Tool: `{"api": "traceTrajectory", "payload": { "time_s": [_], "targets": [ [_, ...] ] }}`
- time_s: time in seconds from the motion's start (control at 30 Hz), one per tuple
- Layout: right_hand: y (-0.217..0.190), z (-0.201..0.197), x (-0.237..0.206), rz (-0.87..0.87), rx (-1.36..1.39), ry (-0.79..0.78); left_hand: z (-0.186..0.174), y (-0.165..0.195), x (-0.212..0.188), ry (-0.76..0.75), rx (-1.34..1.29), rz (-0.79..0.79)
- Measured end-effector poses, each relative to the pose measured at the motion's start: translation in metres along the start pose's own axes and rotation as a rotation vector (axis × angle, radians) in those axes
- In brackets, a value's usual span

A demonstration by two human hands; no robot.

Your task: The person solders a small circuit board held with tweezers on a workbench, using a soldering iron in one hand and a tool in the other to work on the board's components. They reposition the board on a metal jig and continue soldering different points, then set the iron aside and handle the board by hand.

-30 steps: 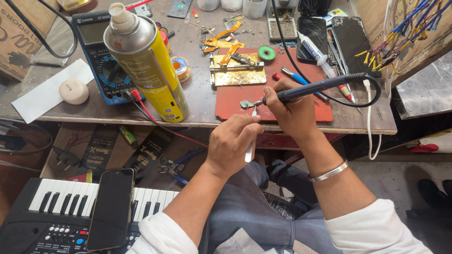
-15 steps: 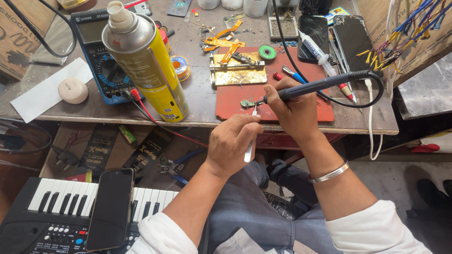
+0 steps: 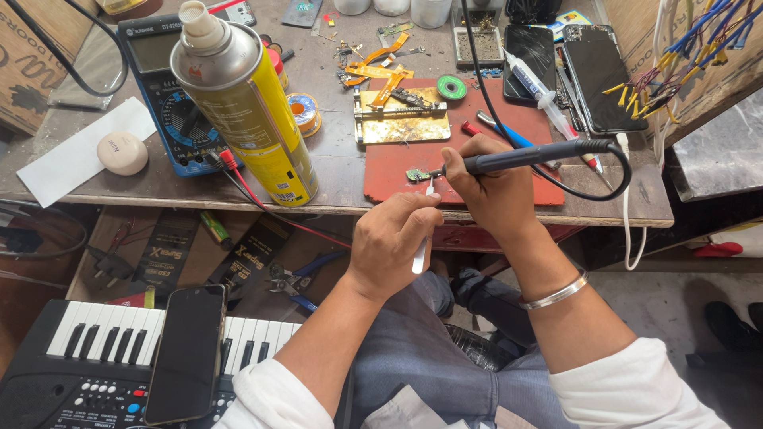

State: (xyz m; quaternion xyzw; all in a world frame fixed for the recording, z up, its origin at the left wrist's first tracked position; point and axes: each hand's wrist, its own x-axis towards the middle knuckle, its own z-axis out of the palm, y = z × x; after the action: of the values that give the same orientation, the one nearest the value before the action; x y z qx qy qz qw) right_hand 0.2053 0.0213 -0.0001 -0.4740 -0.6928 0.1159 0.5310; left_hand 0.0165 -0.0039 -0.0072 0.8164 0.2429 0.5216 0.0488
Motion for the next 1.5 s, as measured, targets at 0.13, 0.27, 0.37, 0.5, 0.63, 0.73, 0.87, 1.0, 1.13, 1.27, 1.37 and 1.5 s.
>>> {"api": "traceTrajectory", "payload": {
  "time_s": [0.13, 0.27, 0.37, 0.5, 0.63, 0.73, 0.87, 1.0, 1.13, 1.27, 1.37, 1.5],
  "targets": [
    [-0.0006, -0.0002, -0.0001, -0.006, -0.017, -0.001, 0.0006, 0.0004, 0.0003, 0.001, 0.004, 0.003],
    [0.0002, 0.0001, 0.0015, -0.010, 0.013, 0.002, 0.0002, 0.0000, 0.0004, -0.005, 0.003, 0.005],
    [0.0010, 0.0004, 0.0020, -0.028, 0.013, -0.003, 0.0003, -0.0001, 0.0001, -0.003, 0.010, 0.005],
    [0.0014, 0.0001, 0.0006, 0.013, 0.020, -0.007, 0.0012, -0.0002, -0.0003, -0.001, 0.017, 0.005],
    [0.0012, 0.0009, 0.0015, -0.021, 0.013, 0.003, 0.0008, -0.0003, -0.0003, -0.002, 0.013, 0.005],
    [0.0007, -0.0001, 0.0006, -0.017, -0.009, -0.009, 0.0008, 0.0001, -0.0006, -0.003, 0.013, 0.002],
    [-0.0002, -0.0003, 0.0015, -0.025, -0.006, -0.017, 0.0005, -0.0005, -0.0001, -0.003, 0.004, -0.005],
    [0.0011, -0.0010, 0.0031, -0.030, -0.030, -0.022, 0.0013, 0.0000, -0.0010, 0.000, 0.007, -0.012],
    [0.0023, -0.0009, 0.0055, -0.039, -0.004, -0.024, 0.0005, -0.0013, -0.0015, -0.013, 0.008, -0.002],
    [0.0031, -0.0012, 0.0057, -0.032, 0.022, -0.035, 0.0020, -0.0018, -0.0026, 0.000, 0.005, -0.013],
    [0.0030, -0.0017, 0.0051, -0.035, 0.038, -0.037, 0.0043, -0.0012, -0.0033, 0.026, -0.009, -0.036],
    [0.0031, -0.0015, 0.0054, -0.023, 0.037, -0.038, 0.0055, -0.0013, -0.0040, 0.040, -0.012, -0.045]
  ]
}}
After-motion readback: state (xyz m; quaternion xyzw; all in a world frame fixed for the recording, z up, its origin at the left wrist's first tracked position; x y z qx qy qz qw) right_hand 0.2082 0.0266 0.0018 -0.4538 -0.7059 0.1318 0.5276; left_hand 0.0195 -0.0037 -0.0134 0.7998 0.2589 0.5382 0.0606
